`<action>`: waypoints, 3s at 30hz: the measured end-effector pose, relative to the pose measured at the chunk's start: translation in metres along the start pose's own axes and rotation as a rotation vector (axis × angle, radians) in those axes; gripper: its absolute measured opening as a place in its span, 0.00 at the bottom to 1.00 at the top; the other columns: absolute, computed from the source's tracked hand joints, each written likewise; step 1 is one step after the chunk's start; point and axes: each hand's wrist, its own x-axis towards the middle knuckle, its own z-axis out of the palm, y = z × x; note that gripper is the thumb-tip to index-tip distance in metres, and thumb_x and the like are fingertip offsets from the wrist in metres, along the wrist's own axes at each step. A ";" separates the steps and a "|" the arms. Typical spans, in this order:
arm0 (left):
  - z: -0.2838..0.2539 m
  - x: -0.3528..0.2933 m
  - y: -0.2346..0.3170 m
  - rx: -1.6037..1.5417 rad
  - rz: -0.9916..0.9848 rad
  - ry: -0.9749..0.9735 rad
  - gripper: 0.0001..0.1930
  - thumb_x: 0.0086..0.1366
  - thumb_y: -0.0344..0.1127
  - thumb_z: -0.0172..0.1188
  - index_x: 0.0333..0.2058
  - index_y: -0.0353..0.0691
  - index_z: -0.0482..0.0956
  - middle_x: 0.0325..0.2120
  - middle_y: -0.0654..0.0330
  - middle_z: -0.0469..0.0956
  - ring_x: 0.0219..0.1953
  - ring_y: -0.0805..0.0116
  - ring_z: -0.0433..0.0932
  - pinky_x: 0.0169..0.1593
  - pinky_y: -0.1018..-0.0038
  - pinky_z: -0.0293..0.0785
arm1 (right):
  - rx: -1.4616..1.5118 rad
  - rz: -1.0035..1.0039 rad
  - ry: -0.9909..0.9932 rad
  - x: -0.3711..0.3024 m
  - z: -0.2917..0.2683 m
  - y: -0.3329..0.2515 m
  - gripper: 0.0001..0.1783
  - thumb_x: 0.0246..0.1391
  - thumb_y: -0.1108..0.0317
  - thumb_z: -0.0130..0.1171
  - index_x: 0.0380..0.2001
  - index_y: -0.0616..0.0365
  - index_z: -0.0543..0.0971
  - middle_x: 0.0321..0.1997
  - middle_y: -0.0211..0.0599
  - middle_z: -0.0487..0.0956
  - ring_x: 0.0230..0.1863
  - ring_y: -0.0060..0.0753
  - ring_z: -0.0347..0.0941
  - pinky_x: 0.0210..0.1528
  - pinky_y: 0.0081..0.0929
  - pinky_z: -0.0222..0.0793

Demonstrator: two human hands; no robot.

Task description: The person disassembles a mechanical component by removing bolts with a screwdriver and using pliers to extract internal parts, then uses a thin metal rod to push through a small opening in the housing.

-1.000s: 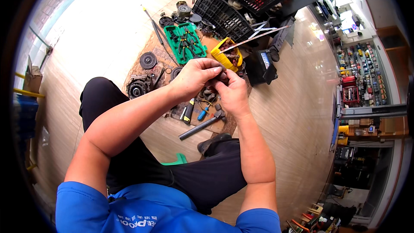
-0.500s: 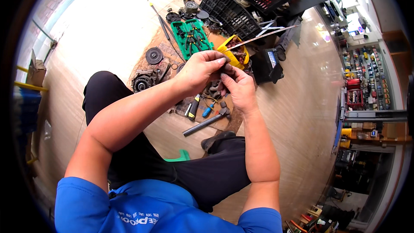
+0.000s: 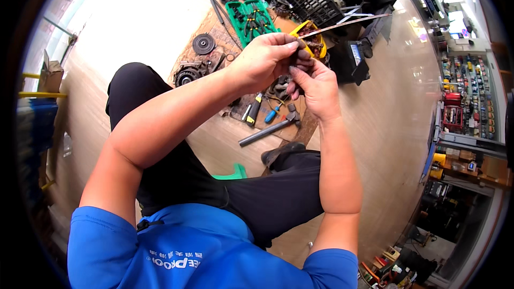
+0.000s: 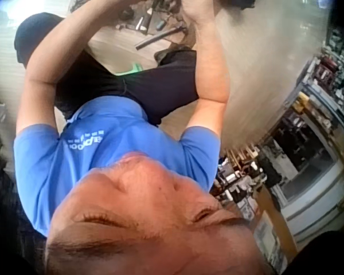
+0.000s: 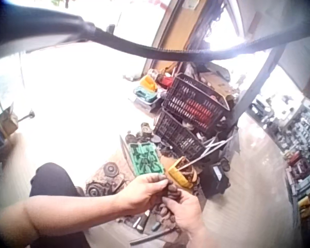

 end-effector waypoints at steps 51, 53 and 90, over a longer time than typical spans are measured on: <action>0.011 0.003 0.020 0.431 -0.066 0.358 0.09 0.68 0.32 0.56 0.42 0.31 0.76 0.31 0.59 0.78 0.31 0.71 0.78 0.38 0.76 0.78 | -0.033 0.098 0.090 -0.006 -0.001 -0.012 0.05 0.60 0.72 0.58 0.36 0.64 0.78 0.26 0.28 0.79 0.19 0.10 0.64 0.21 0.10 0.59; 0.011 0.001 0.020 0.345 -0.061 0.332 0.08 0.69 0.31 0.55 0.40 0.32 0.75 0.30 0.59 0.78 0.31 0.70 0.78 0.37 0.76 0.78 | -0.048 0.086 0.089 -0.006 -0.001 -0.012 0.05 0.60 0.72 0.58 0.36 0.63 0.78 0.26 0.28 0.79 0.19 0.10 0.64 0.21 0.11 0.59; 0.015 -0.004 0.011 0.483 0.043 0.230 0.09 0.67 0.38 0.59 0.40 0.38 0.79 0.30 0.66 0.80 0.27 0.83 0.74 0.30 0.85 0.67 | 0.131 0.064 0.107 -0.008 0.001 -0.011 0.05 0.61 0.72 0.57 0.37 0.62 0.78 0.26 0.28 0.78 0.19 0.11 0.66 0.20 0.10 0.60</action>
